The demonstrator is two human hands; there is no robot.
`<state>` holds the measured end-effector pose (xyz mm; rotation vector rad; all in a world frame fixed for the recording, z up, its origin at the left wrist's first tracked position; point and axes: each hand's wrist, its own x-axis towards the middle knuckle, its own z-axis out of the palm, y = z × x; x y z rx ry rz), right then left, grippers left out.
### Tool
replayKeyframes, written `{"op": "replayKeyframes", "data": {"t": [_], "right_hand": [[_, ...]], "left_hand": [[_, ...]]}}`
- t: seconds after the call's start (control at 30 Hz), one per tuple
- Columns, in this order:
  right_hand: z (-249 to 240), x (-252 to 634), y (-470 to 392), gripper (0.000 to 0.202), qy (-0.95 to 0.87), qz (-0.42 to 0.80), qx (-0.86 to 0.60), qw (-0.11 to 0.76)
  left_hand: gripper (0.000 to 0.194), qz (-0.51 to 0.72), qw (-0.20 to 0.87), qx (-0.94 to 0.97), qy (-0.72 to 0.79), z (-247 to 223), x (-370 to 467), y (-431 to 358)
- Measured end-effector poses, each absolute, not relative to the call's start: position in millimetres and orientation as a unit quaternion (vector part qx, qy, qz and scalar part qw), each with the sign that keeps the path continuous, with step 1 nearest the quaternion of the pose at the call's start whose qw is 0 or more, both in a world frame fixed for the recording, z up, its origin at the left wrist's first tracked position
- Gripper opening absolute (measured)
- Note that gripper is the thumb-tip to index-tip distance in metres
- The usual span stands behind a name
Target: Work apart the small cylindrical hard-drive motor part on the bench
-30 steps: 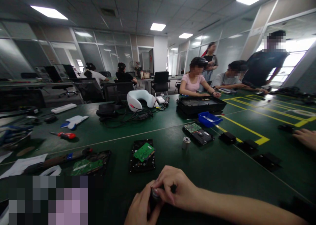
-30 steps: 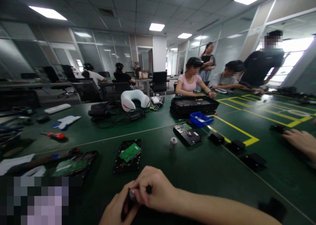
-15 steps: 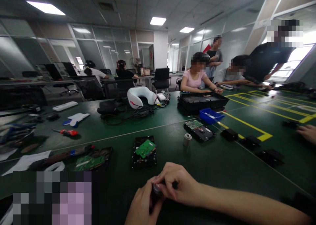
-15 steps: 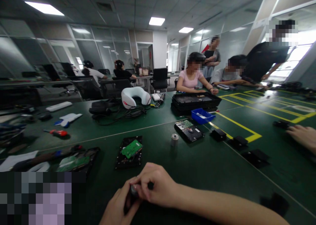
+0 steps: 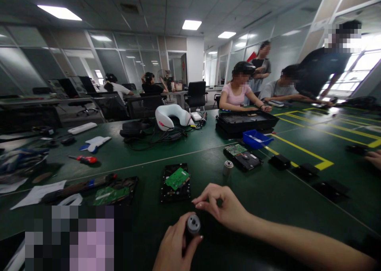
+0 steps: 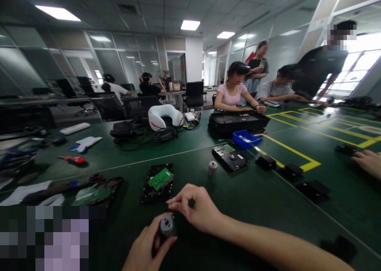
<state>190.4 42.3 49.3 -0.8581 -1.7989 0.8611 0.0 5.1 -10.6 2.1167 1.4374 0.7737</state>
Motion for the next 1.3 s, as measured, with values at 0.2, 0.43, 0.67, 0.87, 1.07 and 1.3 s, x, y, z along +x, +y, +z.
{"op": "replayKeyframes", "data": {"t": [0.2,0.43,0.67,0.87,1.07,1.3], "right_hand": [[12.7,212.5,58.6,0.043,-0.741,0.386,-0.397,0.380],[9.6,209.7,57.6,0.048,-0.727,0.388,-0.405,0.396],[45.4,185.1,33.7,0.048,-0.763,0.338,-0.311,0.454],[42.6,176.5,26.7,0.045,-0.800,0.308,-0.262,0.443],[43.5,179.1,29.1,0.046,-0.785,0.296,-0.309,0.447],[41.5,178.6,32.5,0.045,-0.808,0.272,-0.279,0.442]], "left_hand": [[0.038,0.277,0.226,0.773,0.524,-8.9,-0.8,4.9],[0.037,0.279,0.232,0.769,0.527,-11.5,-0.5,5.2],[0.037,0.301,0.238,0.777,0.499,-11.0,-1.7,6.3],[0.037,0.310,0.248,0.777,0.488,-16.8,-2.4,8.0],[0.036,0.311,0.234,0.774,0.500,-13.2,-0.8,6.6],[0.036,0.297,0.245,0.774,0.503,-11.8,-0.7,6.2]]}}
